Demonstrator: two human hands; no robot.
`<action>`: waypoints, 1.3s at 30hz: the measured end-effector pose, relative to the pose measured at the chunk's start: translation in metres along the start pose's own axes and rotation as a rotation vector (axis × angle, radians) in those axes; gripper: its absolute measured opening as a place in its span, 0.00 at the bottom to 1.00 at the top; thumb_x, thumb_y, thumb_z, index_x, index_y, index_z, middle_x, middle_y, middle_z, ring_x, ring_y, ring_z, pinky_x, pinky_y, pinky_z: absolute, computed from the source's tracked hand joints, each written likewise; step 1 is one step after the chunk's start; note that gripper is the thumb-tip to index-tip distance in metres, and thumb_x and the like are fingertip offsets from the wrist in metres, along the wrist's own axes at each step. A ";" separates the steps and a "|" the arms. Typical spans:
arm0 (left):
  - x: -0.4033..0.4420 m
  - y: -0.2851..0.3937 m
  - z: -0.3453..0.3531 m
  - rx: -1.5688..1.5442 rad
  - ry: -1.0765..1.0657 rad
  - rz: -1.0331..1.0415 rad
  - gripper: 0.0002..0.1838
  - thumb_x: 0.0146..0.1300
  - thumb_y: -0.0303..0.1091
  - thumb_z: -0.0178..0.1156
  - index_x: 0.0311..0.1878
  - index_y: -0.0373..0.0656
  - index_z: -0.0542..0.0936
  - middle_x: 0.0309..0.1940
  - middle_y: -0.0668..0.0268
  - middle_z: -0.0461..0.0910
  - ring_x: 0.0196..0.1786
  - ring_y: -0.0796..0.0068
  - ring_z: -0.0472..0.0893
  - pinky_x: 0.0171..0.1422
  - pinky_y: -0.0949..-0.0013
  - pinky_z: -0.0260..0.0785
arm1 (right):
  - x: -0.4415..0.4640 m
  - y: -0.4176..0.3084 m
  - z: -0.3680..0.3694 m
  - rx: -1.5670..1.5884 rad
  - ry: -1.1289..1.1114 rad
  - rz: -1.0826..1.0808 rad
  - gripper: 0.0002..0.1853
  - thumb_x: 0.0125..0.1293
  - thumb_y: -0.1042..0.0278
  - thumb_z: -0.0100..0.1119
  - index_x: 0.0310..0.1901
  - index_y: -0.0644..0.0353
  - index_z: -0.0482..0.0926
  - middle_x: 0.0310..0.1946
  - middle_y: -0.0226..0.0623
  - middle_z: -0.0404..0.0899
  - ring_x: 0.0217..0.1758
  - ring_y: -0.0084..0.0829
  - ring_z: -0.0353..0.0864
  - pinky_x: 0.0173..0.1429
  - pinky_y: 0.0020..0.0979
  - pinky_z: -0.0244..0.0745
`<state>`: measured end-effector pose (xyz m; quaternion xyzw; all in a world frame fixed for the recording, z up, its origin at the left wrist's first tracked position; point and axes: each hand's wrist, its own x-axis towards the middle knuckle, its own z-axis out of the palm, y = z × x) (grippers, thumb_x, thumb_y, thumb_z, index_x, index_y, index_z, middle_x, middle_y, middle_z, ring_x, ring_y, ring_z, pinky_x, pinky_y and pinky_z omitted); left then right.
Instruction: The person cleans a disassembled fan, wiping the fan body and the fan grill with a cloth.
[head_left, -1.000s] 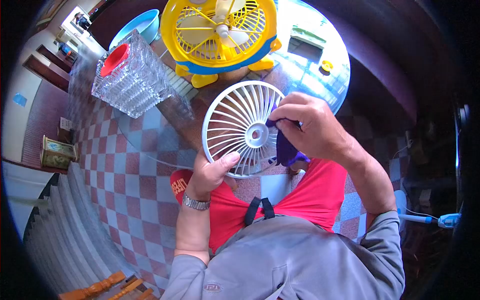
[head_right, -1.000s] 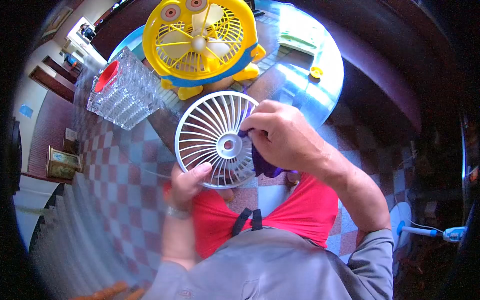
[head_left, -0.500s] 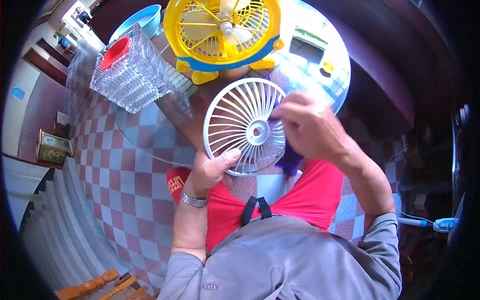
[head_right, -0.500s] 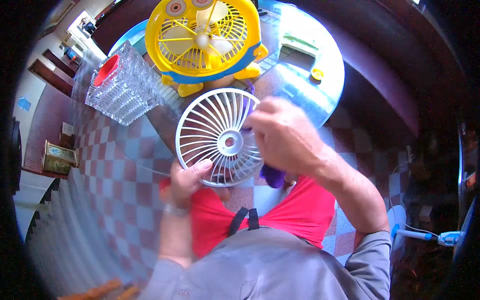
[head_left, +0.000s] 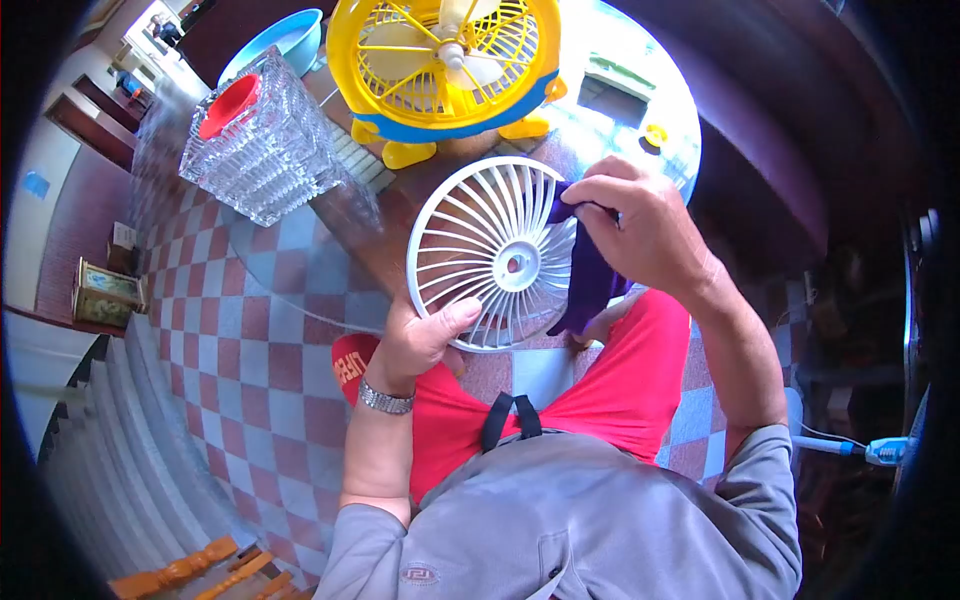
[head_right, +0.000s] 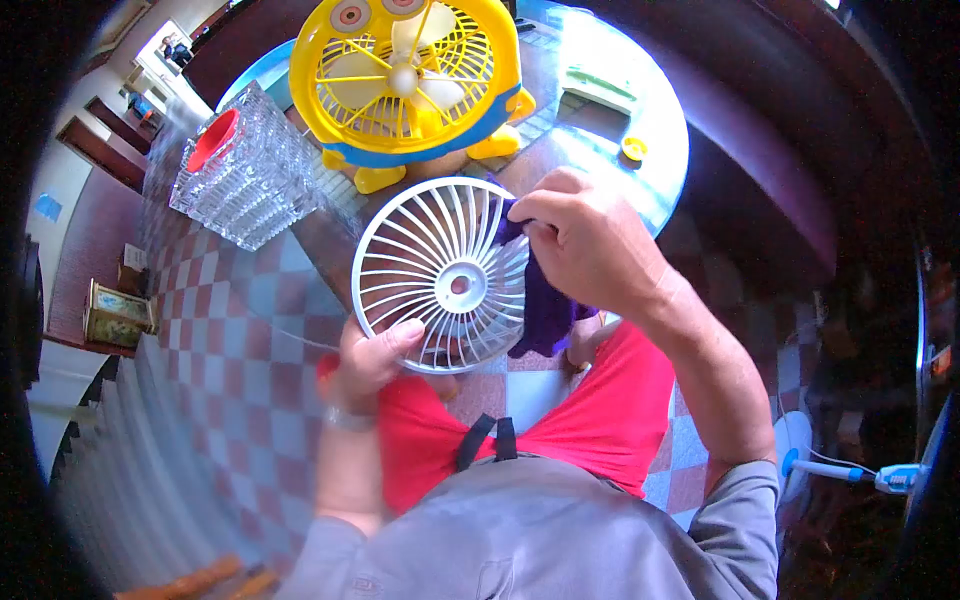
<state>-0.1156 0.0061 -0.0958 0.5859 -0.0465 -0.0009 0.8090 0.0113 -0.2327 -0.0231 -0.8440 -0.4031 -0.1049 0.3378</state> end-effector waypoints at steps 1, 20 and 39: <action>0.001 0.000 0.001 -0.002 0.010 -0.002 0.24 0.65 0.29 0.62 0.64 0.34 0.73 0.54 0.60 0.81 0.53 0.71 0.80 0.59 0.66 0.74 | -0.001 -0.004 0.003 -0.001 0.017 -0.012 0.09 0.57 0.81 0.60 0.38 0.62 0.87 0.35 0.48 0.83 0.40 0.47 0.84 0.47 0.40 0.81; 0.004 0.004 0.004 -0.043 -0.035 -0.042 0.26 0.64 0.29 0.61 0.65 0.33 0.71 0.54 0.56 0.80 0.53 0.67 0.81 0.57 0.64 0.76 | -0.001 0.004 -0.003 -0.110 -0.016 -0.049 0.09 0.57 0.82 0.58 0.39 0.65 0.86 0.36 0.48 0.83 0.42 0.47 0.84 0.48 0.41 0.81; 0.002 0.000 0.000 -0.017 -0.023 -0.004 0.24 0.65 0.30 0.62 0.64 0.35 0.73 0.54 0.60 0.81 0.54 0.69 0.80 0.59 0.65 0.74 | -0.018 -0.007 0.002 0.129 -0.021 0.079 0.11 0.55 0.82 0.60 0.38 0.62 0.86 0.37 0.47 0.83 0.40 0.45 0.85 0.47 0.38 0.82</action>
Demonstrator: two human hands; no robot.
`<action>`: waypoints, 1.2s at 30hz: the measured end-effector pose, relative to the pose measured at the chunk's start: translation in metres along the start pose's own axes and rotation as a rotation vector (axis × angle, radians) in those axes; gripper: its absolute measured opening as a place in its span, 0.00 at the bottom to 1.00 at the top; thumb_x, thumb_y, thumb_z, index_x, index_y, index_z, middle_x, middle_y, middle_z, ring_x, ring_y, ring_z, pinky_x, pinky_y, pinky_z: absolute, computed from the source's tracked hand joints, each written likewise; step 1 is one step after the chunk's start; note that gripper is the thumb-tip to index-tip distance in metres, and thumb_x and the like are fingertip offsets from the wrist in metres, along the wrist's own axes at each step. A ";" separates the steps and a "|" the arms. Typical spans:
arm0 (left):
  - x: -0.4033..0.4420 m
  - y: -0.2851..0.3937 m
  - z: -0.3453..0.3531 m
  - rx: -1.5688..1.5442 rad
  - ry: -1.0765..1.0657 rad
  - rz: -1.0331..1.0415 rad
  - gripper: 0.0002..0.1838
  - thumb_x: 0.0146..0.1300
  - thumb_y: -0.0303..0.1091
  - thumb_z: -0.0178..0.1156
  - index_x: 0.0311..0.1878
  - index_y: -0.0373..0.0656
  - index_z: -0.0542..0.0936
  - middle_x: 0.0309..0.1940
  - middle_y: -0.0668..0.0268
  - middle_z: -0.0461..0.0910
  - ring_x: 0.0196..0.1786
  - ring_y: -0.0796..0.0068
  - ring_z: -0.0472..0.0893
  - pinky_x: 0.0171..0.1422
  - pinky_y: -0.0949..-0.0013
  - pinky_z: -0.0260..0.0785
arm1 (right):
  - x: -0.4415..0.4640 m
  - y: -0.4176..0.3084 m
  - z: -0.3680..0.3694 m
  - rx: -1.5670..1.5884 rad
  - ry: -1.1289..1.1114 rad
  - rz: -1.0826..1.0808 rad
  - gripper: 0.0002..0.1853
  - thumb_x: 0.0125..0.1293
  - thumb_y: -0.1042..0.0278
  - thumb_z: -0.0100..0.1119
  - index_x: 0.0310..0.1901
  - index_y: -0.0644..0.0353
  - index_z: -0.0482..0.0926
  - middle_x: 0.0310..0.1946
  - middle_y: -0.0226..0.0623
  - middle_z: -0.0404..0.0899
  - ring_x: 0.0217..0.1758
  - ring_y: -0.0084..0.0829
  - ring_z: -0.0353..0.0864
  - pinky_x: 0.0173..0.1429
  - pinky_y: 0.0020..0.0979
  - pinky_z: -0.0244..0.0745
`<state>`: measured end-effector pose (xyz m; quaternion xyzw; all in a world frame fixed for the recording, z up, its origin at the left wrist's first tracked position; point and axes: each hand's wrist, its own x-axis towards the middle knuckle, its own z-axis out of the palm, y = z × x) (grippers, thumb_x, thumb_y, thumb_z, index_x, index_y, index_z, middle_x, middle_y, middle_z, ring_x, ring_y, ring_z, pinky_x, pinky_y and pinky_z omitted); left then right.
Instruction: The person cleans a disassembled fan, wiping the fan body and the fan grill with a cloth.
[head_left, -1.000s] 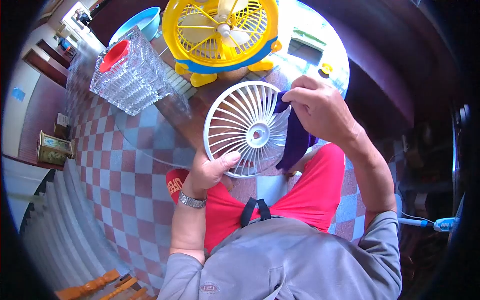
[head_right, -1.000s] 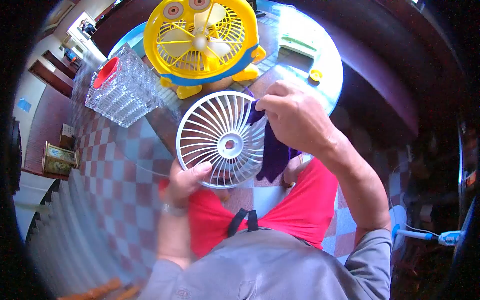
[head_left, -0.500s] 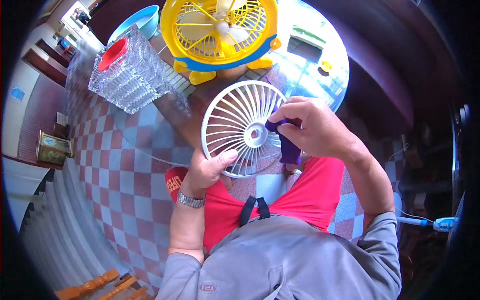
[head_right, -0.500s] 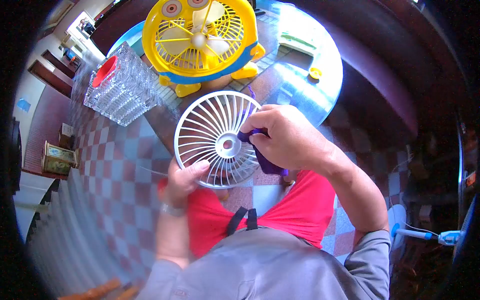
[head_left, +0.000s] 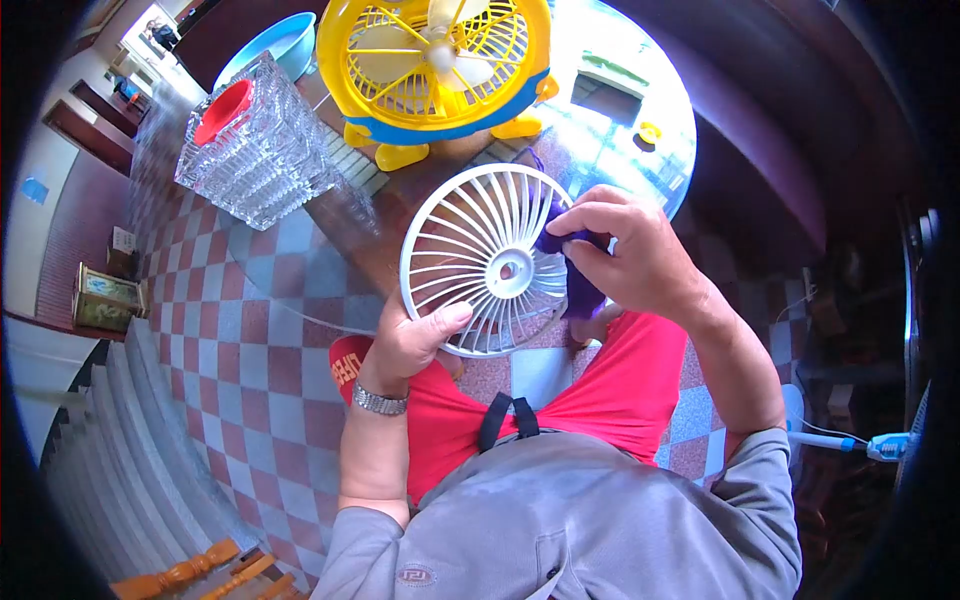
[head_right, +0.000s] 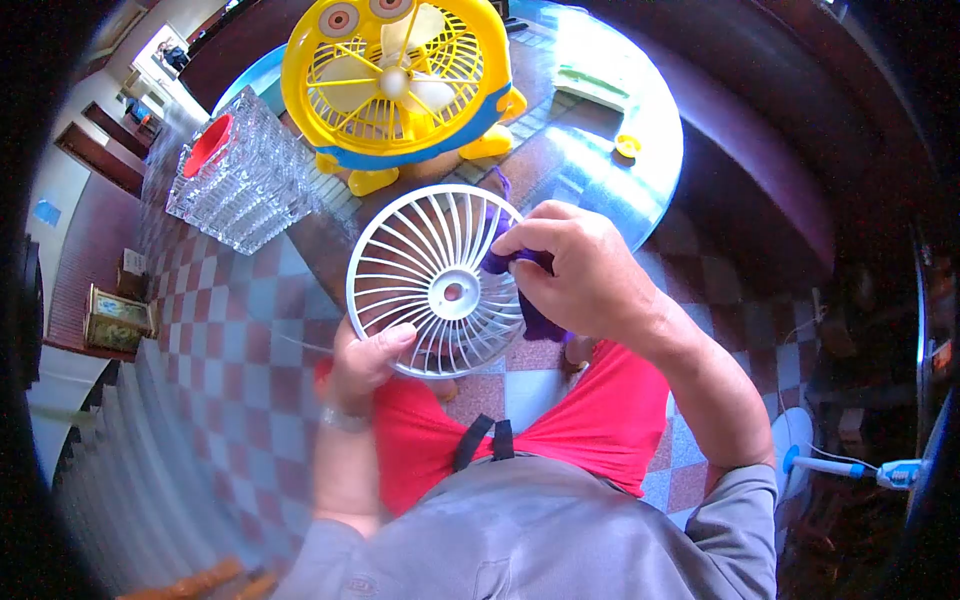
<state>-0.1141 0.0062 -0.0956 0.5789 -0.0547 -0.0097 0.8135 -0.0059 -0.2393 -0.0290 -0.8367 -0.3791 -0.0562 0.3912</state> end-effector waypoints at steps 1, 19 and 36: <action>-0.001 0.000 -0.001 0.009 0.000 -0.007 0.24 0.65 0.29 0.62 0.64 0.34 0.73 0.54 0.59 0.81 0.54 0.69 0.81 0.59 0.65 0.74 | -0.001 0.001 0.001 0.006 -0.002 -0.012 0.11 0.55 0.82 0.60 0.39 0.62 0.86 0.38 0.46 0.83 0.41 0.45 0.85 0.48 0.38 0.82; -0.001 -0.001 -0.001 -0.362 -0.139 0.103 0.55 0.53 0.39 0.74 0.75 0.26 0.49 0.69 0.38 0.63 0.69 0.41 0.70 0.59 0.50 0.80 | -0.025 0.011 0.062 0.978 0.349 0.464 0.08 0.67 0.77 0.60 0.46 0.66 0.83 0.38 0.31 0.84 0.39 0.16 0.80 0.46 0.20 0.76; -0.014 -0.009 -0.008 0.027 0.210 0.046 0.28 0.68 0.28 0.55 0.70 0.34 0.65 0.63 0.52 0.74 0.63 0.58 0.77 0.69 0.55 0.71 | -0.033 0.013 0.077 0.648 0.478 0.305 0.09 0.62 0.82 0.61 0.43 0.66 0.84 0.43 0.39 0.86 0.48 0.25 0.84 0.55 0.27 0.77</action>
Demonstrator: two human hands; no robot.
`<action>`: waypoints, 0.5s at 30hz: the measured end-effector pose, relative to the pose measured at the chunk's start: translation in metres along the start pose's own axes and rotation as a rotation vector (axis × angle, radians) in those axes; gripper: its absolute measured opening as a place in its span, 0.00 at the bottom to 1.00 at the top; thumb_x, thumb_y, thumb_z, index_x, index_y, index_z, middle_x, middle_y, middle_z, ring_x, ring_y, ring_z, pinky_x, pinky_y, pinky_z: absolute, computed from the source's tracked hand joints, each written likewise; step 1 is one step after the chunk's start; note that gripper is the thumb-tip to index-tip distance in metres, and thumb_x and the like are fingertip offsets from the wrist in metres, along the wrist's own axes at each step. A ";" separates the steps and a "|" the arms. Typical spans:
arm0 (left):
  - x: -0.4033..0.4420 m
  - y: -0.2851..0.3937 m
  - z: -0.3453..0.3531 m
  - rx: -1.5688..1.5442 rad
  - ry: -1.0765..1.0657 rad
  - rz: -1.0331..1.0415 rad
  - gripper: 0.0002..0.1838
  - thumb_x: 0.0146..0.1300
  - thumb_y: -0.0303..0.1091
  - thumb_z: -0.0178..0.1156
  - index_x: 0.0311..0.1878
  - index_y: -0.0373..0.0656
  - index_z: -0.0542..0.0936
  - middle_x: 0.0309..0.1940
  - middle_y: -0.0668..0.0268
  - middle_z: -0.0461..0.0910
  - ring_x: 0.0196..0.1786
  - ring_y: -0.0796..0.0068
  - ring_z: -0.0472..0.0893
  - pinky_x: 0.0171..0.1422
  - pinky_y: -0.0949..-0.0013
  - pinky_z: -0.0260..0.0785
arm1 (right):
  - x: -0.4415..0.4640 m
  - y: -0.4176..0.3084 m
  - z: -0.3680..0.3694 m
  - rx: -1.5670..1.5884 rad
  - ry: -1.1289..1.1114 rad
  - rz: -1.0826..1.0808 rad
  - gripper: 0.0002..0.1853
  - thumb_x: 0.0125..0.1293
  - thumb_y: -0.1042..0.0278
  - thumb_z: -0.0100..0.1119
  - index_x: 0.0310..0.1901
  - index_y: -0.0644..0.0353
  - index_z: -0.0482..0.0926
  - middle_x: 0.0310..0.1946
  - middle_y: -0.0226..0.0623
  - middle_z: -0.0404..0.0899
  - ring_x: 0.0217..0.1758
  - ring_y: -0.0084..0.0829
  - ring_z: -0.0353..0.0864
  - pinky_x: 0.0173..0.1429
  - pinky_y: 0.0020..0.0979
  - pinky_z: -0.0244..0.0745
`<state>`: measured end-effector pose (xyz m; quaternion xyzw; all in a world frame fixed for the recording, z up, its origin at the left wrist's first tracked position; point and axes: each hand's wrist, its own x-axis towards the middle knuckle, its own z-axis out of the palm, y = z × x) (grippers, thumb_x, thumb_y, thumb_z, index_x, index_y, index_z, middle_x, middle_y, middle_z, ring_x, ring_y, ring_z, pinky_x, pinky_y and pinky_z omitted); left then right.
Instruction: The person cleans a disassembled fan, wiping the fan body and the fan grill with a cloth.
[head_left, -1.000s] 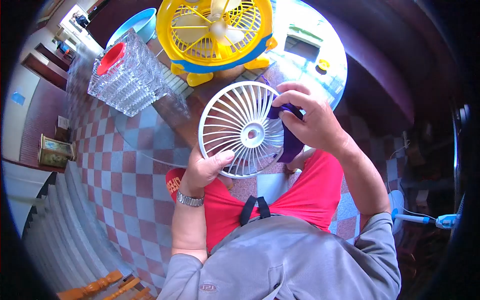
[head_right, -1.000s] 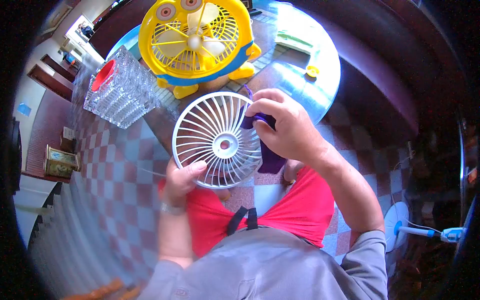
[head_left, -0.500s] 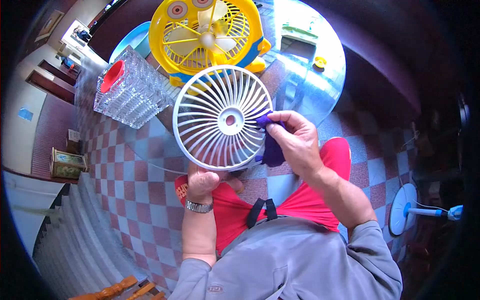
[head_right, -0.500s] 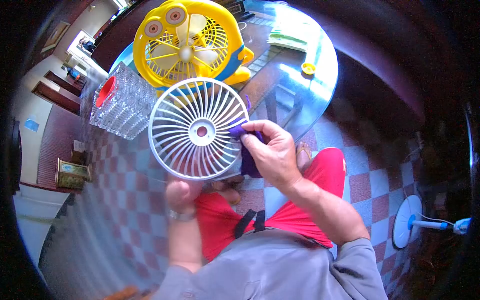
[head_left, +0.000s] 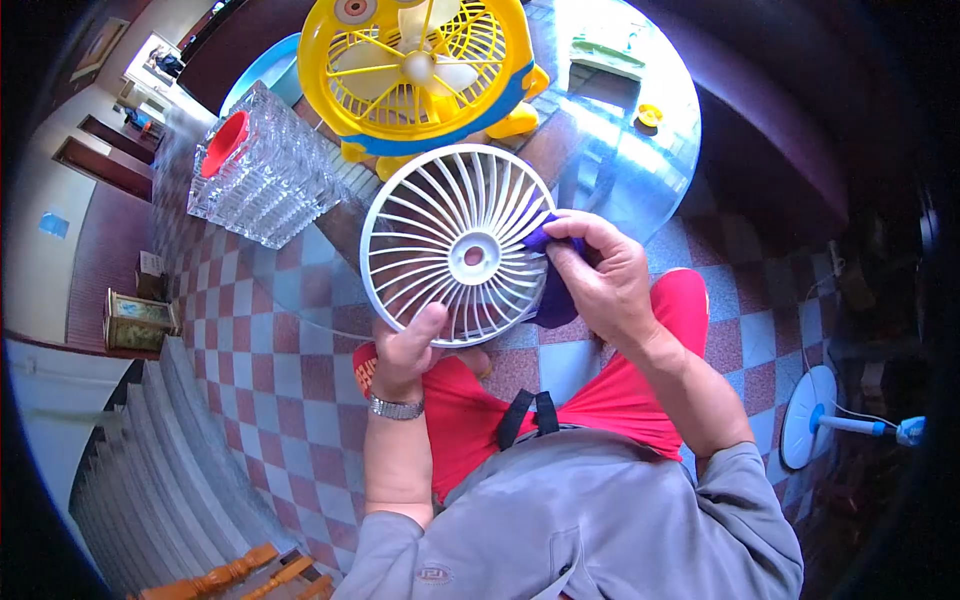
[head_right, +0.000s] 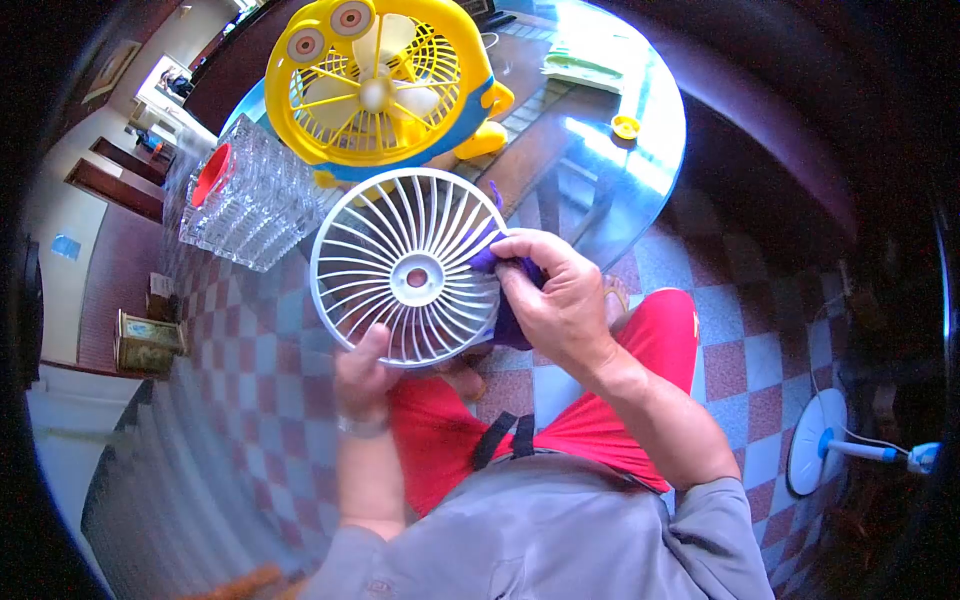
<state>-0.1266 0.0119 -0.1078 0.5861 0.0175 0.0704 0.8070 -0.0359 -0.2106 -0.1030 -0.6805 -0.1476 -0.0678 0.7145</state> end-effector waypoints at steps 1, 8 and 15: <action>0.002 0.004 0.006 -0.047 -0.030 -0.006 0.27 0.69 0.27 0.55 0.70 0.33 0.65 0.62 0.53 0.74 0.63 0.59 0.78 0.68 0.56 0.72 | 0.002 0.000 -0.003 0.021 -0.020 0.021 0.09 0.62 0.82 0.61 0.43 0.66 0.84 0.43 0.38 0.86 0.48 0.25 0.83 0.55 0.27 0.77; 0.004 0.010 0.015 -0.034 0.008 -0.038 0.25 0.69 0.25 0.56 0.68 0.33 0.67 0.61 0.54 0.76 0.62 0.61 0.78 0.68 0.58 0.71 | 0.011 0.000 -0.013 -0.333 -0.073 -0.187 0.09 0.59 0.80 0.63 0.42 0.63 0.84 0.43 0.44 0.85 0.46 0.37 0.86 0.54 0.33 0.79; 0.005 0.005 0.016 -0.079 0.008 0.018 0.23 0.71 0.24 0.52 0.68 0.33 0.67 0.60 0.54 0.76 0.61 0.62 0.79 0.66 0.59 0.74 | 0.009 -0.028 -0.020 -0.471 -0.223 -0.189 0.07 0.58 0.79 0.61 0.39 0.63 0.81 0.36 0.44 0.82 0.41 0.43 0.84 0.48 0.37 0.79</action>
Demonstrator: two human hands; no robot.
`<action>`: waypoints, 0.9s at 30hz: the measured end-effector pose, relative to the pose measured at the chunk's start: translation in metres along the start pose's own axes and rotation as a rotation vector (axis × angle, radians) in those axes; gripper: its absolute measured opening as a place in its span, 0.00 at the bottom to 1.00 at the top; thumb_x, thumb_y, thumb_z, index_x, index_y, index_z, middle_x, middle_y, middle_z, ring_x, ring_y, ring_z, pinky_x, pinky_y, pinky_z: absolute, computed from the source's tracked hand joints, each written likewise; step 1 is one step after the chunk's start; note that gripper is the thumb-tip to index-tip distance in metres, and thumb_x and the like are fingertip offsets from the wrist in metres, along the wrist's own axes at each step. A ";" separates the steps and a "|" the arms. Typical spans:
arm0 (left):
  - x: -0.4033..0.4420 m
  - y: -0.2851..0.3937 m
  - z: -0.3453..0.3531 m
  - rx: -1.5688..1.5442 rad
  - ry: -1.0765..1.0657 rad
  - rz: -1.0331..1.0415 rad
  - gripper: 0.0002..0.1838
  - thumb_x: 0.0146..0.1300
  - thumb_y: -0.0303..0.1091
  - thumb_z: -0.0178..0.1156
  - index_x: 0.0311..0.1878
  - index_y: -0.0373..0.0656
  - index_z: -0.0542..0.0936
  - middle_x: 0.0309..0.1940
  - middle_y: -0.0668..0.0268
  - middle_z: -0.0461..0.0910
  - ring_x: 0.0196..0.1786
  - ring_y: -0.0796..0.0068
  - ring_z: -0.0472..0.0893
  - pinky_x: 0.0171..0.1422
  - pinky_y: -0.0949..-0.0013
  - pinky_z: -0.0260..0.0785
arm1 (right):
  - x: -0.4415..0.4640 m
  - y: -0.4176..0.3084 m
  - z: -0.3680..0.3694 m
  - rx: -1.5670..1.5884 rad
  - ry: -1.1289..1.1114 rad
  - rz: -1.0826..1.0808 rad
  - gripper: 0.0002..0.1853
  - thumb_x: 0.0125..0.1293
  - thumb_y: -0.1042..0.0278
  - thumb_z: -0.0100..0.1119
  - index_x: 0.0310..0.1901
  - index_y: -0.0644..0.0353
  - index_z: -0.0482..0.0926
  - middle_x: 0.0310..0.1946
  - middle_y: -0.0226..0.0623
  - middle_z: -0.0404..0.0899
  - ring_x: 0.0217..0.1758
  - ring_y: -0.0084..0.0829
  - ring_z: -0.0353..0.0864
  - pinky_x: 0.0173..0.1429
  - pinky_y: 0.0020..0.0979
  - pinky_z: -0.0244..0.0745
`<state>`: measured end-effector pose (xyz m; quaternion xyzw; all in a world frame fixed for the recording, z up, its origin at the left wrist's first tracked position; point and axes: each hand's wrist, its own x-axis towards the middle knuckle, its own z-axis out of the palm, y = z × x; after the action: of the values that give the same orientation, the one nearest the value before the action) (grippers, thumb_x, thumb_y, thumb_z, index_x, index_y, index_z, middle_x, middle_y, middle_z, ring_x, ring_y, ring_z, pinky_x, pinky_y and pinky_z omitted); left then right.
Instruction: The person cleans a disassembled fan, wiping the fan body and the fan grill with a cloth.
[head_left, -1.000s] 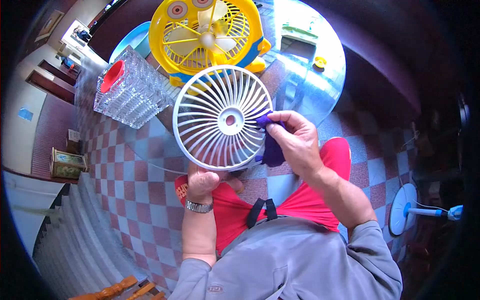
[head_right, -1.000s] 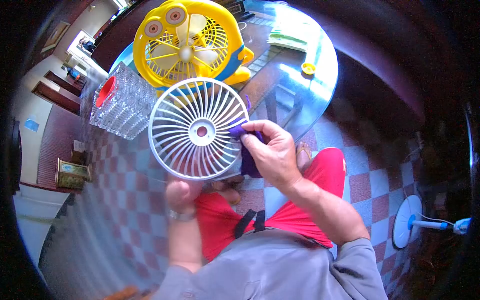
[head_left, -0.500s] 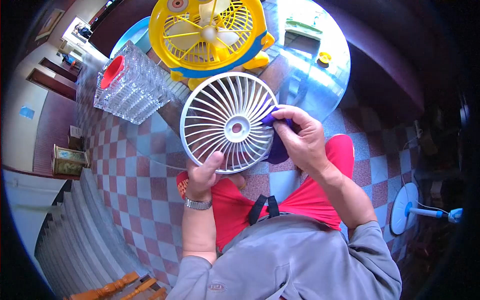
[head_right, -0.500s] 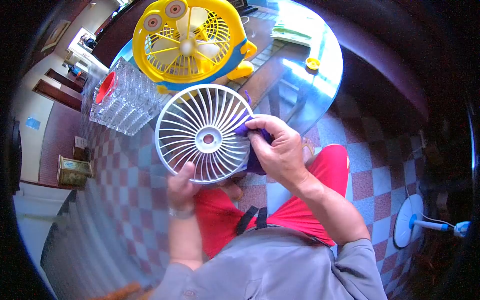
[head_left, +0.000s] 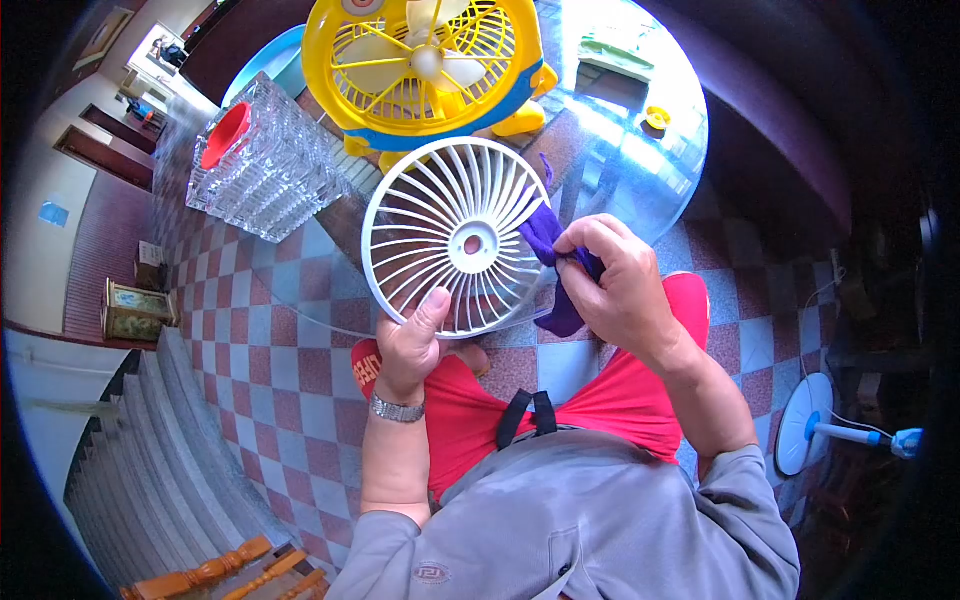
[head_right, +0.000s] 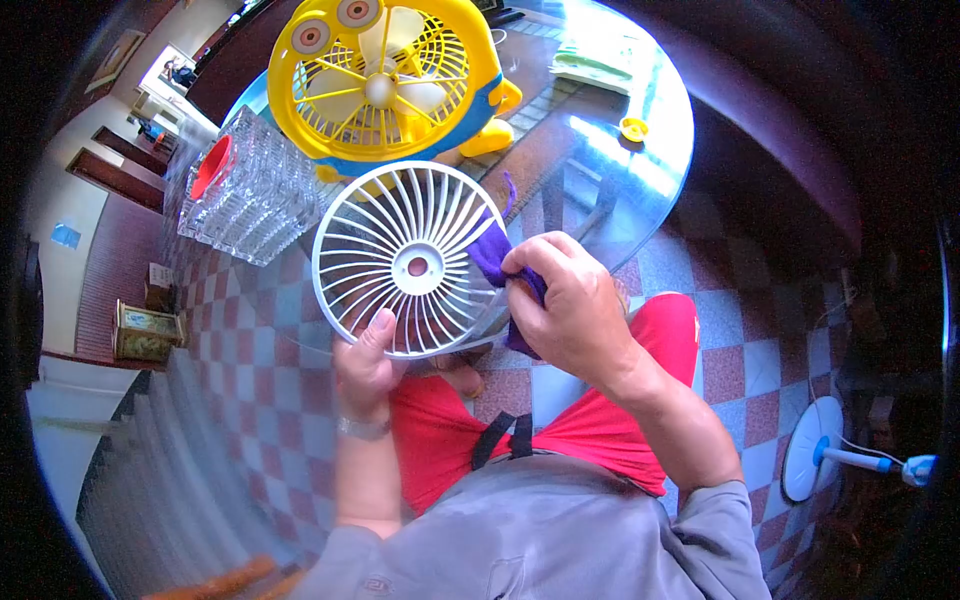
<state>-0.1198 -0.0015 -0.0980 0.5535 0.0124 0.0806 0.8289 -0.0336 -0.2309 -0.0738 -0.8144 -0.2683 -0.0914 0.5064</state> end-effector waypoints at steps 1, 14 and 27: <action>0.000 -0.001 -0.001 0.011 0.001 0.014 0.23 0.72 0.24 0.52 0.68 0.33 0.67 0.60 0.54 0.76 0.61 0.62 0.79 0.65 0.59 0.74 | -0.002 -0.001 -0.005 0.046 -0.058 0.017 0.07 0.58 0.79 0.61 0.40 0.63 0.81 0.36 0.42 0.82 0.40 0.40 0.84 0.48 0.36 0.79; 0.002 -0.004 0.002 0.012 0.021 0.068 0.21 0.72 0.27 0.54 0.65 0.32 0.71 0.59 0.56 0.78 0.58 0.66 0.80 0.64 0.61 0.74 | 0.016 -0.005 -0.025 0.485 -0.519 0.468 0.29 0.64 0.66 0.69 0.64 0.63 0.69 0.40 0.38 0.82 0.43 0.23 0.79 0.48 0.29 0.76; 0.005 -0.008 -0.002 -0.009 0.002 0.088 0.20 0.72 0.27 0.55 0.65 0.32 0.71 0.58 0.56 0.79 0.57 0.66 0.81 0.63 0.62 0.75 | -0.012 -0.008 -0.047 0.465 -0.363 0.439 0.16 0.62 0.80 0.53 0.52 0.68 0.77 0.36 0.30 0.79 0.40 0.18 0.78 0.45 0.25 0.77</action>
<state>-0.1143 -0.0018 -0.1059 0.5496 -0.0116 0.1178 0.8270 -0.0419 -0.2738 -0.0504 -0.7187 -0.1861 0.2288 0.6297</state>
